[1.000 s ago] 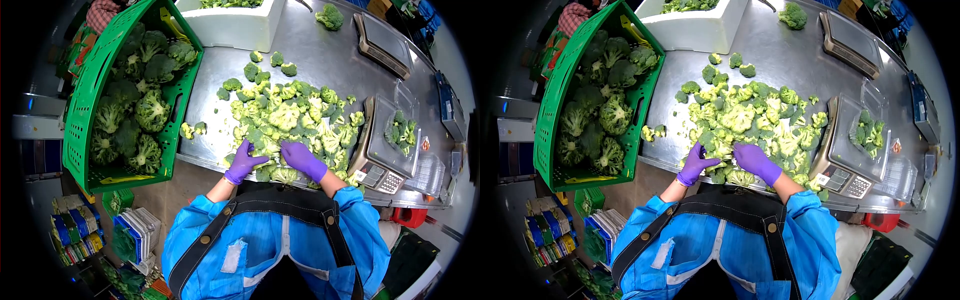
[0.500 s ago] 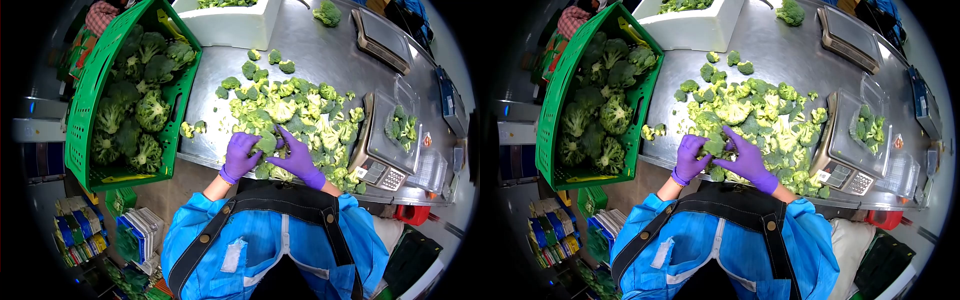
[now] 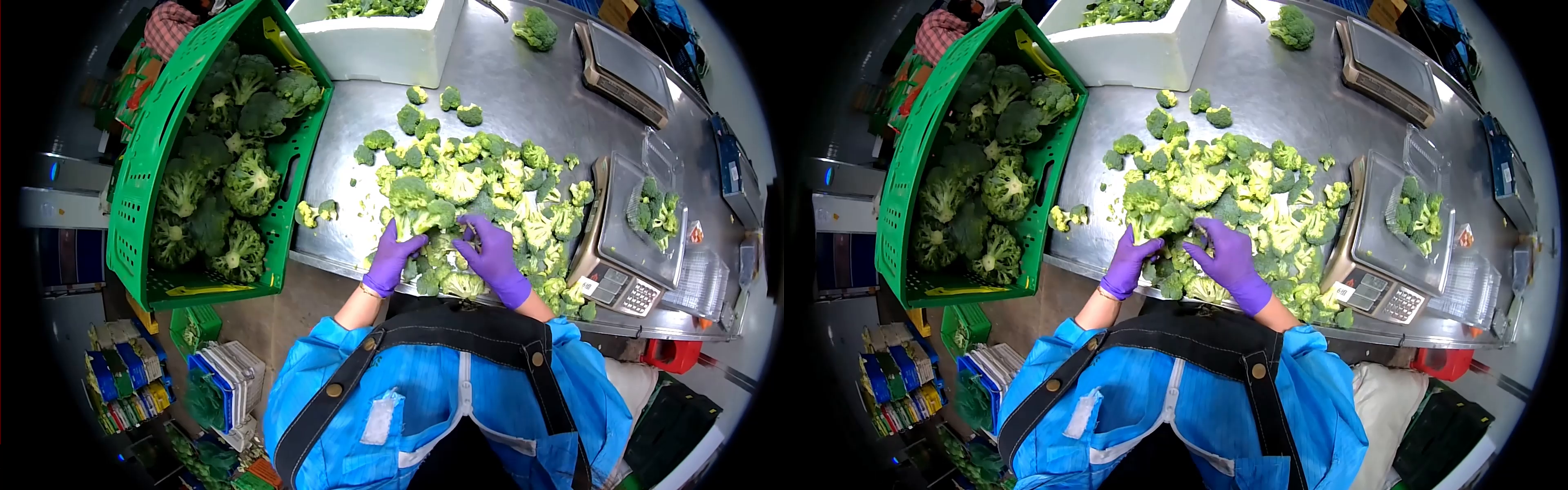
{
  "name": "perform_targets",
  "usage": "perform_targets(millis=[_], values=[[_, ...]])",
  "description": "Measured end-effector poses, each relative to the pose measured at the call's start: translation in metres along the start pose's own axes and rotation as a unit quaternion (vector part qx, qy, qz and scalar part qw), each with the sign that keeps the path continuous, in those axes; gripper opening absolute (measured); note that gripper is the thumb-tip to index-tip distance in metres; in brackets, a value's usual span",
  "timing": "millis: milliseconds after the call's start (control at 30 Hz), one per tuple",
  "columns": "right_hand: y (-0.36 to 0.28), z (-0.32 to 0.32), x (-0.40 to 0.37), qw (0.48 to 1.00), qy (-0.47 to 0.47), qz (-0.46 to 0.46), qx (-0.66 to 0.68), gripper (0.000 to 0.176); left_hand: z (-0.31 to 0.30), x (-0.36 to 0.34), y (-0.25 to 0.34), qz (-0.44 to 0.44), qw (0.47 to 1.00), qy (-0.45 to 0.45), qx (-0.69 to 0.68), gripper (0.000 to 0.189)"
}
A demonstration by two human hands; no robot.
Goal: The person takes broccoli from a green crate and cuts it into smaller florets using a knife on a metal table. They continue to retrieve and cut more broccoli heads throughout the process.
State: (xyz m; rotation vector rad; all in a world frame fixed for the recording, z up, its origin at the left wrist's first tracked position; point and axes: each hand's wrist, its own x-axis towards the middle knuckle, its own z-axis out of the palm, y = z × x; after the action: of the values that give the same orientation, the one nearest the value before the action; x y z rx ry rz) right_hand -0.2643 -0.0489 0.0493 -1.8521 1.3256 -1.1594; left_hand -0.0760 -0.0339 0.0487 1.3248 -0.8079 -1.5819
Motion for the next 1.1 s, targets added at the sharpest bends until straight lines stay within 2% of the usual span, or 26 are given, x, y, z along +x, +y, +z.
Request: perform_targets(millis=[67,100,133,233,333,467,567,600,633,667,700,733,767,800,833,867,933,1000,1067,1100], values=[[0.013,0.0,-0.007,0.983,-0.162,-0.047,-0.072,0.031,-0.008,0.003,0.002,-0.049,0.998,-0.022,-0.027,0.025],[0.015,0.003,-0.01,0.979,-0.165,-0.091,-0.084,0.031,-0.01,0.002,0.004,-0.072,0.996,-0.038,-0.037,0.023],[0.017,0.007,-0.013,0.978,-0.166,-0.09,-0.084,0.031,-0.01,-0.001,0.006,-0.073,0.996,-0.038,-0.038,0.023],[0.017,0.014,-0.015,0.966,-0.177,-0.072,-0.172,0.04,-0.011,-0.006,0.007,-0.158,0.978,-0.137,-0.003,0.02],[0.007,0.014,-0.014,0.953,-0.206,-0.058,-0.215,0.044,-0.007,-0.013,0.018,-0.158,0.979,-0.117,0.057,0.023],[0.005,0.02,-0.014,0.945,-0.22,-0.027,-0.239,0.045,-0.008,-0.01,0.005,-0.15,0.978,-0.094,0.109,0.037],[0.007,0.023,-0.015,0.943,-0.211,0.019,-0.257,0.044,-0.007,-0.008,0.002,-0.131,0.978,-0.097,0.132,0.036],[0.012,0.021,-0.014,0.962,-0.187,-0.021,-0.199,0.043,-0.008,-0.007,0.003,-0.13,0.978,-0.098,0.132,0.036],[0.018,0.02,-0.013,0.974,-0.164,-0.061,-0.141,0.043,-0.01,-0.006,0.006,-0.156,0.978,-0.12,0.073,0.032],[0.024,0.02,-0.013,0.974,-0.164,-0.062,-0.141,0.043,-0.012,-0.004,0.008,-0.181,0.973,-0.141,0.013,0.028],[0.032,0.021,-0.014,0.992,-0.127,-0.006,0.001,0.044,-0.011,-0.004,0.011,-0.189,0.971,-0.147,-0.018,0.029],[0.039,0.025,-0.015,0.985,-0.086,0.05,0.144,0.044,-0.011,-0.004,0.01,-0.187,0.971,-0.146,-0.019,0.029],[0.044,0.031,-0.019,0.897,-0.044,0.268,0.35,0.045,-0.011,-0.004,0.008,-0.15,0.984,-0.097,0.012,0.032],[0.042,0.029,-0.017,0.898,-0.047,0.265,0.349,0.045,-0.012,-0.003,0.004,-0.11,0.992,-0.047,0.042,0.034],[0.039,0.026,-0.016,0.901,-0.032,0.264,0.343,0.048,-0.027,0.003,-0.016,-0.022,0.993,-0.009,0.114,0.04],[0.036,0.024,-0.016,0.903,-0.017,0.266,0.337,0.05,-0.03,-0.005,-0.008,0.02,0.985,0.033,0.169,0.045],[0.033,0.021,-0.019,0.903,-0.02,0.268,0.336,0.048,-0.052,-0.014,-0.023,0.156,0.965,0.106,0.183,0.045],[0.034,0.018,-0.023,0.9,-0.015,0.273,0.338,0.042,-0.07,-0.039,-0.039,0.156,0.952,0.236,0.118,0.035],[0.039,0.018,-0.027,0.895,-0.013,0.281,0.345,0.041,-0.091,-0.069,-0.075,0.154,0.915,0.372,0.02,0.032],[0.038,0.016,-0.029,0.902,-0.007,0.281,0.327,0.04,-0.102,-0.083,-0.094,0.126,0.897,0.424,-0.018,0.03]])
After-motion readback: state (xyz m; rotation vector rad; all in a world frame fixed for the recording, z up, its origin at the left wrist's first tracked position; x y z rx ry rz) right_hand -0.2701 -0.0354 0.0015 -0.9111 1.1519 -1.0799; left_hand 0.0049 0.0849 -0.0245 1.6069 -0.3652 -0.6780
